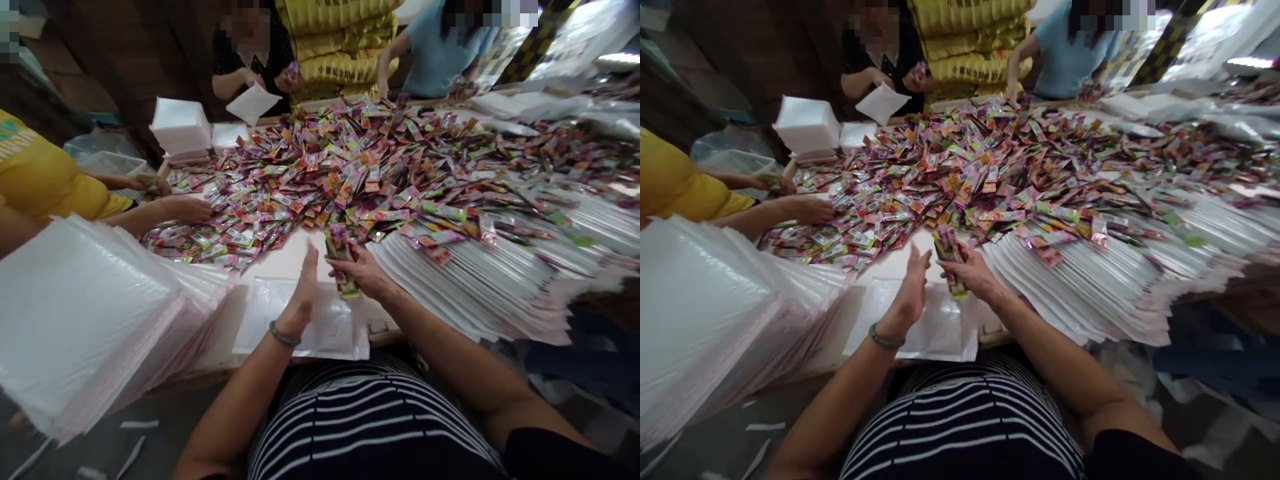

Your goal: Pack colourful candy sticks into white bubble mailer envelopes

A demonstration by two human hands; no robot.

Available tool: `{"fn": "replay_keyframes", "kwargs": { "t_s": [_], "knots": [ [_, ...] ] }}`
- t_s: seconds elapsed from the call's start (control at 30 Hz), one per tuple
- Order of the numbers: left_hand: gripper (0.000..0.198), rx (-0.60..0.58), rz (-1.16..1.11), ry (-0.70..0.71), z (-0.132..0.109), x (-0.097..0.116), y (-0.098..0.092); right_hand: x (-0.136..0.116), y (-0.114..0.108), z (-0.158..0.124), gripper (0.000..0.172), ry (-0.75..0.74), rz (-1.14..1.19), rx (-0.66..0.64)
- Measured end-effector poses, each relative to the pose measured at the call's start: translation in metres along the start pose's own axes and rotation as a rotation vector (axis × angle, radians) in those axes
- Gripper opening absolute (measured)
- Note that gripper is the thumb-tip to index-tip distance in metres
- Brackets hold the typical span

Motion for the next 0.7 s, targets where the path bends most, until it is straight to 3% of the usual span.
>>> {"fn": "replay_keyframes", "kwargs": {
  "t_s": [0.07,0.13,0.2,0.23,0.3,0.4,0.5,0.57,0.7],
  "knots": [
    [0.043,-0.076,0.323,0.257,-0.03,0.001,0.002,0.003,-0.022,-0.023,0.055,-0.096,-0.122,0.165],
    [0.039,-0.324,0.718,0.47,-0.06,-0.006,0.011,0.012,-0.04,-0.047,0.064,-0.164,-0.231,0.322],
    [0.018,-0.568,1.139,0.564,-0.081,-0.019,0.018,0.025,-0.051,-0.066,0.066,-0.161,-0.293,0.376],
    [0.012,-0.625,1.301,0.546,-0.086,-0.025,0.019,0.032,-0.054,-0.074,0.063,-0.154,-0.312,0.363],
    [0.023,-0.607,1.534,0.477,-0.086,-0.031,0.016,0.043,-0.056,-0.086,0.056,-0.173,-0.349,0.281],
    [0.035,-0.407,1.672,0.497,-0.082,-0.024,0.007,0.047,-0.051,-0.095,0.045,-0.298,-0.432,0.118],
    [0.038,-0.263,1.624,0.639,-0.084,-0.016,-0.002,0.042,-0.041,-0.095,0.051,-0.432,-0.691,-0.042],
    [0.034,-0.23,1.556,0.739,-0.087,-0.015,-0.007,0.039,-0.033,-0.091,0.057,-0.448,-0.949,-0.079],
    [0.035,-0.231,1.431,0.867,-0.087,-0.02,-0.01,0.03,-0.008,-0.085,0.032,-0.527,-1.272,-0.142]
  ]
}}
Point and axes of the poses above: each hand's wrist, its own z-axis towards the middle knuckle, its own y-axis out of the palm, x = y × z, the point moved 3 cm from there along z, towards the middle knuckle, and after that the axes turned 8 degrees about y, right-handed, at the moved point
